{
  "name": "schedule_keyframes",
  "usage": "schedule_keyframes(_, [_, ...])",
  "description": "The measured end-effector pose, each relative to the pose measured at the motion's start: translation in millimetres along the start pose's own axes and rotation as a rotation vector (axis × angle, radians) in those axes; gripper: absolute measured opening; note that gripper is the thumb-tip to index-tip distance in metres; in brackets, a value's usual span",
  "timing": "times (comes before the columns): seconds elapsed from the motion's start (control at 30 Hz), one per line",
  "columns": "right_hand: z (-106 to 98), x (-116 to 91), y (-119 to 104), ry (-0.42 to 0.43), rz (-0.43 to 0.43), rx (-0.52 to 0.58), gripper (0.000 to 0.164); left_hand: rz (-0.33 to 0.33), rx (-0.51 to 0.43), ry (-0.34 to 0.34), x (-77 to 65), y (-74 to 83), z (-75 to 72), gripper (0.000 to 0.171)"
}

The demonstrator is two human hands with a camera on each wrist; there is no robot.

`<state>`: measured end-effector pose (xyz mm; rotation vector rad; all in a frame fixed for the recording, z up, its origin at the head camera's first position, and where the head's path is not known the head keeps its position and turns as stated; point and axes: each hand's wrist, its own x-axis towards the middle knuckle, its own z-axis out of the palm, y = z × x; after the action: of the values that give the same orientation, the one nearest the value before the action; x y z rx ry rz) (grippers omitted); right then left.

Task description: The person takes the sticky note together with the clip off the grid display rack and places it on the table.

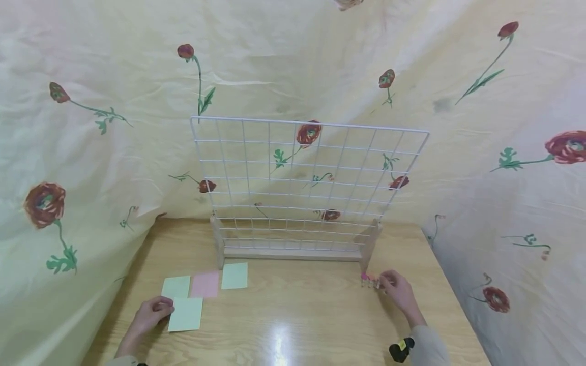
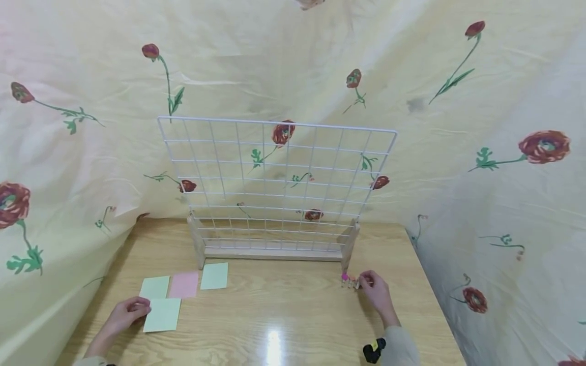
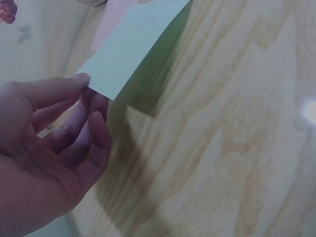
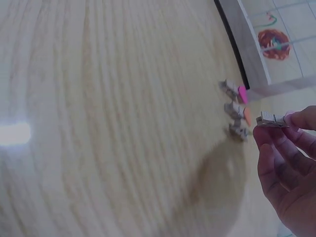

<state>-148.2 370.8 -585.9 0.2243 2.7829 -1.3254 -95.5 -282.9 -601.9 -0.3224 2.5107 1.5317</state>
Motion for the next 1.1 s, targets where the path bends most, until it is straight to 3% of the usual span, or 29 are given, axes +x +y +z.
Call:
schedule_keyframes(0.2, [-1.5, -2.2, 10.6, 0.005, 0.046, -0.024, 0.031, -0.013, -0.009, -0.031, -6.3, -7.4, 0.3, 0.024])
schedule_keyframes(0.47, [0.7, -0.4, 20.5, 0.011, 0.083, -0.066, 0.034, -0.013, 0.055, 0.022, -5.7, -13.2, -2.2, 0.019])
schedule_keyframes(0.83, [6.1, 4.7, 23.5, 0.027, 0.157, -0.067, 0.034, -0.036, 0.109, 0.005, -5.2, -7.2, -6.0, 0.023])
schedule_keyframes(1.1, [8.2, 5.5, 26.9, 0.039, 0.154, -0.044, 0.034, -0.038, 0.078, -0.003, -7.9, -4.1, -8.7, 0.023])
